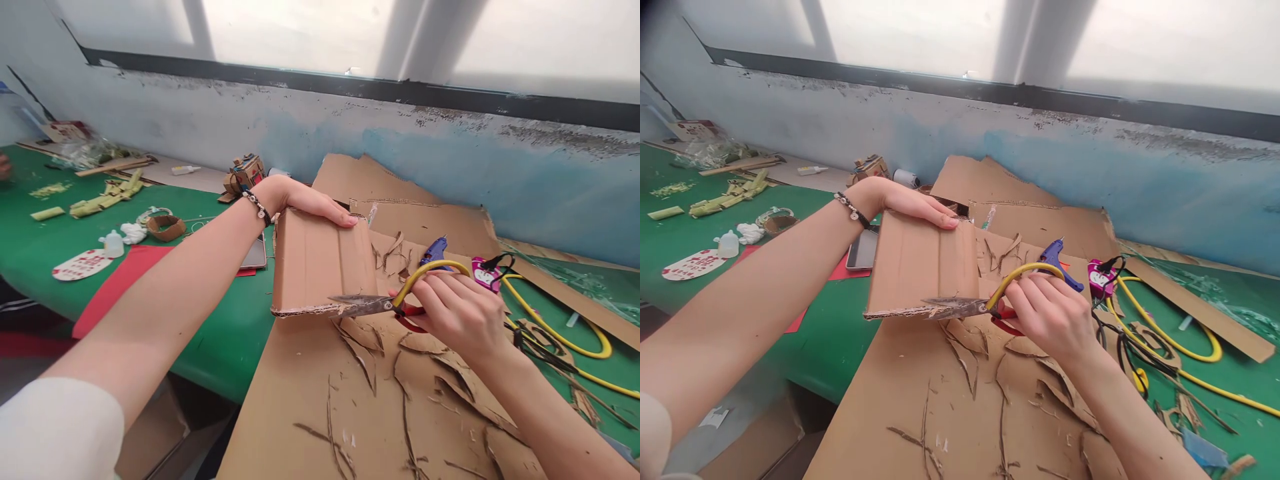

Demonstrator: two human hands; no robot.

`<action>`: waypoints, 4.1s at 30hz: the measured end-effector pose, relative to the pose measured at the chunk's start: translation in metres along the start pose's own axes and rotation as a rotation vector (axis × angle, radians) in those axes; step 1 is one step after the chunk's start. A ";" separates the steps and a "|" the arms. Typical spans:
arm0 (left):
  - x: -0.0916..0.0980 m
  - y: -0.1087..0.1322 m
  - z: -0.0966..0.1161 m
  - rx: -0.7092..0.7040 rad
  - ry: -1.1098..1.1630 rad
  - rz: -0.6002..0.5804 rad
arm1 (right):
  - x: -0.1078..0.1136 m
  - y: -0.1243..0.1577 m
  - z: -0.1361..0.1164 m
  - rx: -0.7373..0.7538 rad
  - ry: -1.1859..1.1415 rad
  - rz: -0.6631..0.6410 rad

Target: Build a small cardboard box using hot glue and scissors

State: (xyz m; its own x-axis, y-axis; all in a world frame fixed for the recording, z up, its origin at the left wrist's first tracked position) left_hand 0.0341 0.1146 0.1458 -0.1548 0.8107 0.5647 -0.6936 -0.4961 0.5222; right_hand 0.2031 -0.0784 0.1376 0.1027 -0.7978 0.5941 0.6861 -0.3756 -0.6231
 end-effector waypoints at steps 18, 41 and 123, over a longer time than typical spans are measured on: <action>0.001 0.003 0.008 0.025 0.025 0.033 | 0.004 -0.006 -0.004 -0.004 0.010 0.007; -0.003 0.008 0.019 -0.026 0.147 0.087 | 0.004 -0.005 0.008 -0.072 0.058 0.021; -0.066 0.111 -0.094 -0.163 0.740 1.394 | -0.125 0.061 0.044 -1.157 -0.922 -0.619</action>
State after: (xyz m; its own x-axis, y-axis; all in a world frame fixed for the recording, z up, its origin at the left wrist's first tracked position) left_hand -0.0985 0.0354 0.1061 -0.9674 -0.2424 0.0736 0.2218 -0.9508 -0.2165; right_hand 0.2636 0.0191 0.0482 0.7022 -0.0120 0.7118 -0.0587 -0.9974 0.0411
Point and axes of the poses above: each hand's wrist, its own y-axis away from the middle knuckle, its own x-axis out of the back of the hand, z = x × y, the point moved 9 cm from there along -y, towards the middle knuckle
